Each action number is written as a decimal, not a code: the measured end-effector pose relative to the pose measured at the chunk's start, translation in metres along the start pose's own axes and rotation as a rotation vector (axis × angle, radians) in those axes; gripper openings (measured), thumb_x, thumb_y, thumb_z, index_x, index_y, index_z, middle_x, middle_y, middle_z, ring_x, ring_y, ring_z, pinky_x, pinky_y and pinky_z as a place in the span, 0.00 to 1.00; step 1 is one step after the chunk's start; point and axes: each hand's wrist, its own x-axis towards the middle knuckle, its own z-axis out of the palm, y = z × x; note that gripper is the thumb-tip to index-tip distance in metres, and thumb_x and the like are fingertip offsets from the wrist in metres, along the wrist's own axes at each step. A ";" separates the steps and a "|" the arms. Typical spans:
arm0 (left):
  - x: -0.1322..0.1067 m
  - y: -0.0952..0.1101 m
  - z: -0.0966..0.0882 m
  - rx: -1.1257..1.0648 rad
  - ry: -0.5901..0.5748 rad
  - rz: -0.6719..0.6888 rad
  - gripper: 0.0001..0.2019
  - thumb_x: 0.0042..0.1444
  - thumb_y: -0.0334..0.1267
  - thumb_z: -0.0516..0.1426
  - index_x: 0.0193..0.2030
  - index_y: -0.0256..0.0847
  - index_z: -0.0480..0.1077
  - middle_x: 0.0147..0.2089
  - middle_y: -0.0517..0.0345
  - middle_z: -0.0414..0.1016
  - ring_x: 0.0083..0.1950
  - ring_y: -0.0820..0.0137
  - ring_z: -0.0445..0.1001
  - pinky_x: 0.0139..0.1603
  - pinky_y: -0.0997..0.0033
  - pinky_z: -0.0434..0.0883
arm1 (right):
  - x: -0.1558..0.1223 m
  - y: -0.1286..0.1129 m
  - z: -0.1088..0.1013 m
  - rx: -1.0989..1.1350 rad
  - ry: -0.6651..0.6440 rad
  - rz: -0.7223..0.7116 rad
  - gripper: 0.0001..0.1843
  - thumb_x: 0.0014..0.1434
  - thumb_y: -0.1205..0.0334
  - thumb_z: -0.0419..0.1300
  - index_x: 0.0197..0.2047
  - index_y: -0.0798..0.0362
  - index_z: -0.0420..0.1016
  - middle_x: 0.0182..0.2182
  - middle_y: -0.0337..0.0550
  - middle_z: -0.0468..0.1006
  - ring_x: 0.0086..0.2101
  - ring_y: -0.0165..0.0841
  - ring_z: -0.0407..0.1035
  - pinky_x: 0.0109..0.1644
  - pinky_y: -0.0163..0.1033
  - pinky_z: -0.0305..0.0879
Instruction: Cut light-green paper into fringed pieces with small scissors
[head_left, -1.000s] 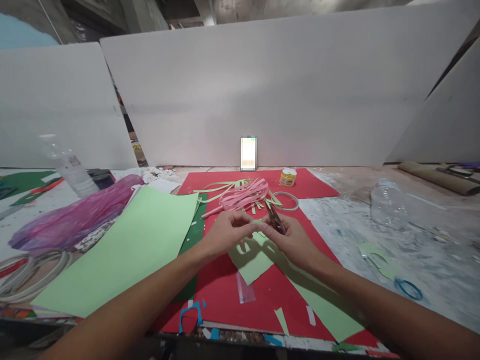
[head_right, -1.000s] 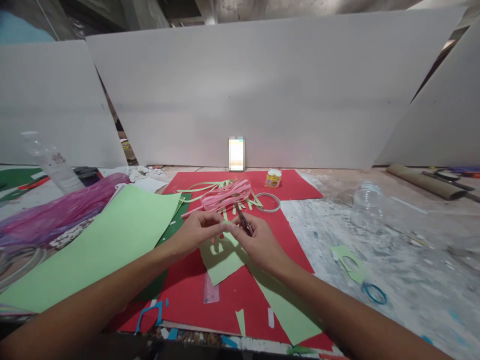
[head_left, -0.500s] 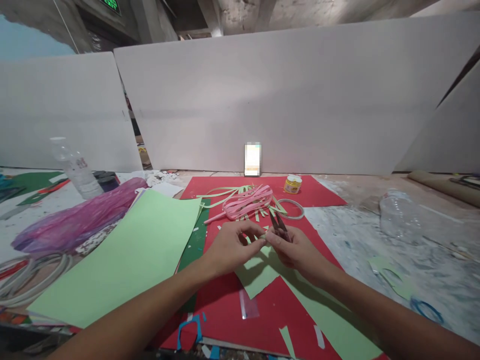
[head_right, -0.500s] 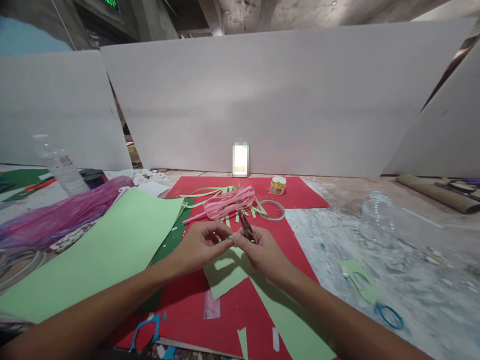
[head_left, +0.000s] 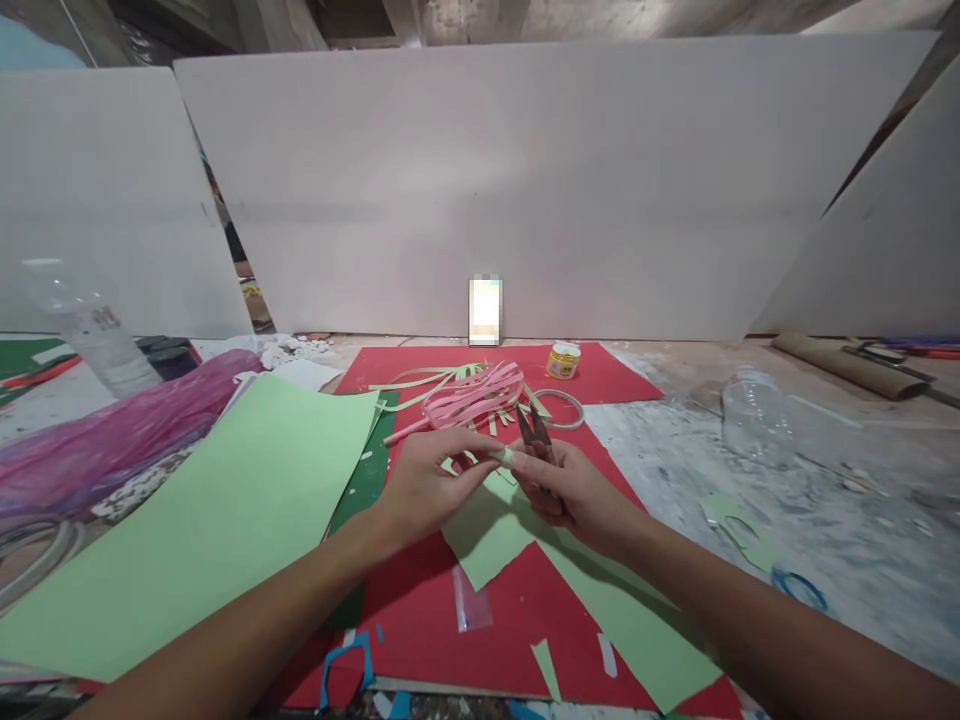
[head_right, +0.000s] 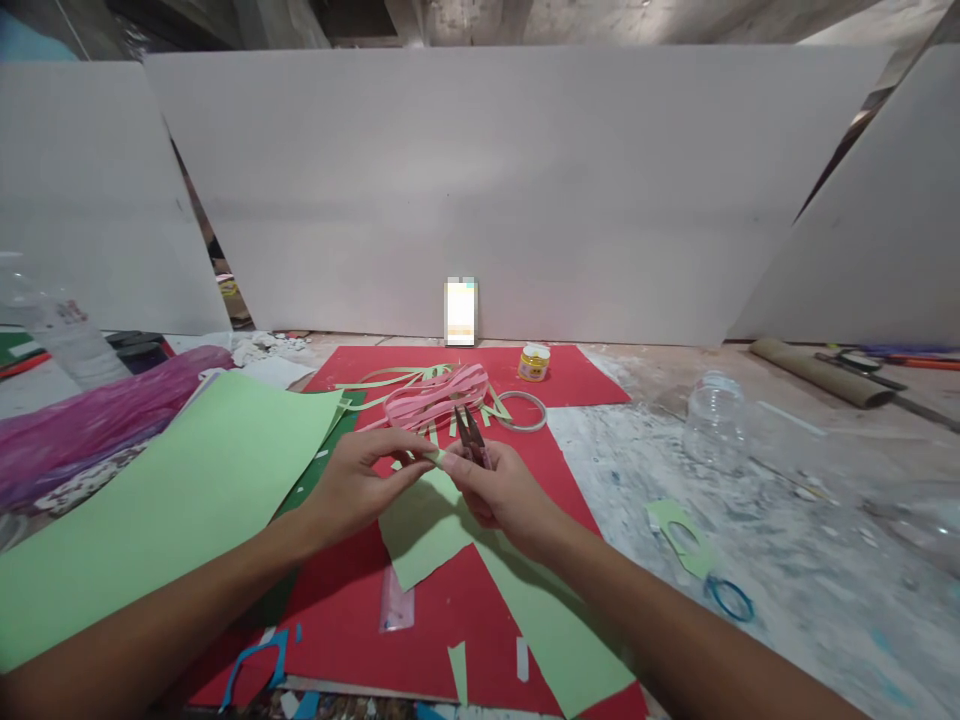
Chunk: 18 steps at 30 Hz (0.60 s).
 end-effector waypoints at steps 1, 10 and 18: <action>0.000 0.000 0.000 -0.004 0.000 -0.019 0.05 0.53 0.30 0.61 0.37 0.39 0.77 0.34 0.57 0.81 0.32 0.73 0.76 0.30 0.78 0.72 | 0.000 0.000 0.000 -0.005 0.012 0.003 0.19 0.56 0.48 0.63 0.27 0.52 0.62 0.15 0.26 0.49 0.16 0.21 0.40 0.18 0.30 0.36; 0.001 0.004 -0.001 -0.004 -0.039 -0.071 0.05 0.53 0.31 0.61 0.37 0.40 0.78 0.34 0.57 0.81 0.33 0.72 0.77 0.32 0.75 0.73 | 0.000 -0.003 0.002 -0.055 0.019 -0.015 0.19 0.55 0.46 0.64 0.29 0.52 0.63 0.14 0.25 0.50 0.15 0.21 0.40 0.18 0.31 0.37; 0.001 0.005 -0.002 0.020 -0.086 -0.039 0.07 0.54 0.33 0.61 0.40 0.41 0.78 0.36 0.56 0.82 0.36 0.70 0.77 0.36 0.72 0.73 | -0.001 -0.002 0.000 -0.095 0.023 -0.005 0.22 0.55 0.45 0.63 0.27 0.52 0.60 0.15 0.25 0.50 0.16 0.21 0.41 0.18 0.31 0.37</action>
